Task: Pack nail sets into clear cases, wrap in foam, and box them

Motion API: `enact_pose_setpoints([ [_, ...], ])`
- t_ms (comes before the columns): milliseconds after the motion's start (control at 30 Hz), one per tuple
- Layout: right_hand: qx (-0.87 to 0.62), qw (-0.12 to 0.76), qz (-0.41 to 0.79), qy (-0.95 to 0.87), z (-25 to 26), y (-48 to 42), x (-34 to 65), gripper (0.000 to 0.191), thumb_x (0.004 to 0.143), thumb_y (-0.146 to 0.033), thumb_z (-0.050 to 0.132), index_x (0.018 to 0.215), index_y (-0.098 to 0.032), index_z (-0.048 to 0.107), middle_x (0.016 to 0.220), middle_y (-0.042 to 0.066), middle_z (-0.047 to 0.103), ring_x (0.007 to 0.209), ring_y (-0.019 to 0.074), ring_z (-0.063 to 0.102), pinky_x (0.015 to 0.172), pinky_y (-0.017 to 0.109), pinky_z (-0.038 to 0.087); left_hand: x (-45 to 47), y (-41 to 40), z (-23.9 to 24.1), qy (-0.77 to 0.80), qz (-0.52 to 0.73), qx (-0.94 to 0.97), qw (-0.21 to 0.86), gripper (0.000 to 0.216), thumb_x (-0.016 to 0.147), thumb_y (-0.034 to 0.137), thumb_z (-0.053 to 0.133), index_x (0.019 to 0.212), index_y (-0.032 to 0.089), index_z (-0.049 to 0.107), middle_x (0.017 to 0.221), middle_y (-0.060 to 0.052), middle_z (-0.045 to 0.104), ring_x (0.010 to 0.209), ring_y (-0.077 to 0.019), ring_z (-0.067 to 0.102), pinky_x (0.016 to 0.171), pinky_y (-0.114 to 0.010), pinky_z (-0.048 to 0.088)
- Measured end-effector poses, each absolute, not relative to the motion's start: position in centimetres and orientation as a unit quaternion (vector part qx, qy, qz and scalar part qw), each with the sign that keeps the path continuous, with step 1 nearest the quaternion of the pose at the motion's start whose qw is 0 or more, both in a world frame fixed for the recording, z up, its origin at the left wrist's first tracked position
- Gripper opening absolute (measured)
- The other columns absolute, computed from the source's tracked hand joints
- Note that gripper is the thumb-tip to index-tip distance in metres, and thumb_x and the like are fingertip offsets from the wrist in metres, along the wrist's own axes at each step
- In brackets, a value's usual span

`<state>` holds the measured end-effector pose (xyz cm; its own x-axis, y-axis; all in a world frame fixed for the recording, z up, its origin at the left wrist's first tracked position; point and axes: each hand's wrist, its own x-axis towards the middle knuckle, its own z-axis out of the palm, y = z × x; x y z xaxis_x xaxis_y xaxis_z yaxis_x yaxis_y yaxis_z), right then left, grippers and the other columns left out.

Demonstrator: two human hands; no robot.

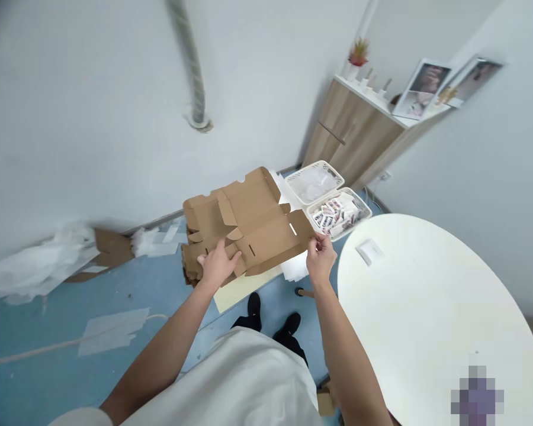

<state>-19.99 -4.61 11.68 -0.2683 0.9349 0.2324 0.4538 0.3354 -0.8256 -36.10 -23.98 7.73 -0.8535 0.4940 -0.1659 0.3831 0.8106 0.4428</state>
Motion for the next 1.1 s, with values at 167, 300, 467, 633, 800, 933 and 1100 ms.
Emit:
enact_pose_setpoints([
  [167, -0.555, 0.42, 0.305, -0.651, 11.4, -3.9, -11.6, 0.03, 0.077, -0.035, 0.043, 0.094, -0.015, 0.058, 0.086, 0.007, 0.064, 0.067, 0.0148, 0.058, 0.062, 0.028, 0.045, -33.2, -18.5, 7.6, 0.876, 0.322, 0.311, 0.179, 0.051, 0.071, 0.038, 0.059, 0.116, 0.018, 0.046, 0.086, -0.009, 0.064, 0.086, -0.0265, 0.06, 0.08, -0.043, 0.038],
  [300, -0.61, 0.466, 0.293, -0.57, 10.5, -3.8, -3.6, 0.028, 0.075, -0.035, 0.047, 0.092, -0.015, 0.056, 0.09, 0.008, 0.063, 0.073, 0.0169, 0.06, 0.063, 0.03, 0.047, -28.3, -13.1, 7.0, 0.731, 0.476, 0.361, 0.33, 0.052, 0.07, 0.034, 0.059, 0.116, 0.015, 0.044, 0.093, -0.008, 0.063, 0.075, -0.0159, 0.061, 0.069, -0.031, 0.048],
  [467, -0.671, 0.482, 0.28, -0.488, 8.8, -4.9, 6.4, 0.026, 0.072, -0.034, 0.049, 0.091, -0.016, 0.054, 0.095, 0.009, 0.062, 0.077, 0.0192, 0.061, 0.065, 0.032, 0.048, -19.2, -8.0, 6.8, 0.638, 0.454, 0.441, 0.438, 0.043, 0.069, 0.024, 0.058, 0.111, 0.015, 0.05, 0.104, -0.008, 0.062, 0.073, -0.0132, 0.062, 0.064, -0.027, 0.051],
  [633, -0.704, 0.461, 0.286, -0.458, 7.2, -5.8, 14.8, 0.024, 0.069, -0.031, 0.051, 0.09, -0.018, 0.055, 0.097, 0.01, 0.062, 0.083, 0.0221, 0.061, 0.067, 0.035, 0.049, -10.7, -4.4, 6.9, 0.637, 0.397, 0.499, 0.433, 0.042, 0.071, 0.022, 0.054, 0.112, 0.016, 0.05, 0.098, -0.007, 0.063, 0.07, -0.0128, 0.061, 0.062, -0.025, 0.051],
  [800, -0.707, 0.449, 0.322, -0.442, 4.3, -5.9, 20.7, 0.024, 0.068, -0.031, 0.052, 0.089, -0.019, 0.054, 0.098, 0.011, 0.062, 0.082, 0.0226, 0.062, 0.071, 0.037, 0.05, -4.4, -1.8, 5.6, 0.651, 0.331, 0.539, 0.42, 0.035, 0.072, 0.024, 0.055, 0.106, 0.017, 0.054, 0.095, -0.006, 0.062, 0.067, -0.0113, 0.06, 0.061, -0.025, 0.05],
  [933, -0.706, 0.432, 0.368, -0.423, 1.9, -6.1, 23.4, 0.023, 0.069, -0.034, 0.051, 0.086, -0.019, 0.051, 0.098, 0.01, 0.062, 0.081, 0.0214, 0.064, 0.069, 0.035, 0.051, -1.6, -0.5, 3.5, 0.662, 0.306, 0.539, 0.421, 0.032, 0.073, 0.024, 0.054, 0.104, 0.016, 0.055, 0.096, -0.007, 0.063, 0.071, -0.0129, 0.061, 0.065, -0.028, 0.05],
  [1100, -0.7, 0.409, 0.432, -0.396, 0.1, -6.1, 25.0, 0.02, 0.069, -0.035, 0.05, 0.082, -0.019, 0.05, 0.092, 0.008, 0.064, 0.081, 0.0217, 0.064, 0.068, 0.034, 0.05, -0.3, 0.4, 1.8, 0.688, 0.27, 0.529, 0.417, 0.032, 0.076, 0.025, 0.052, 0.106, 0.015, 0.054, 0.101, -0.009, 0.063, 0.081, -0.015, 0.061, 0.074, -0.031, 0.049],
])
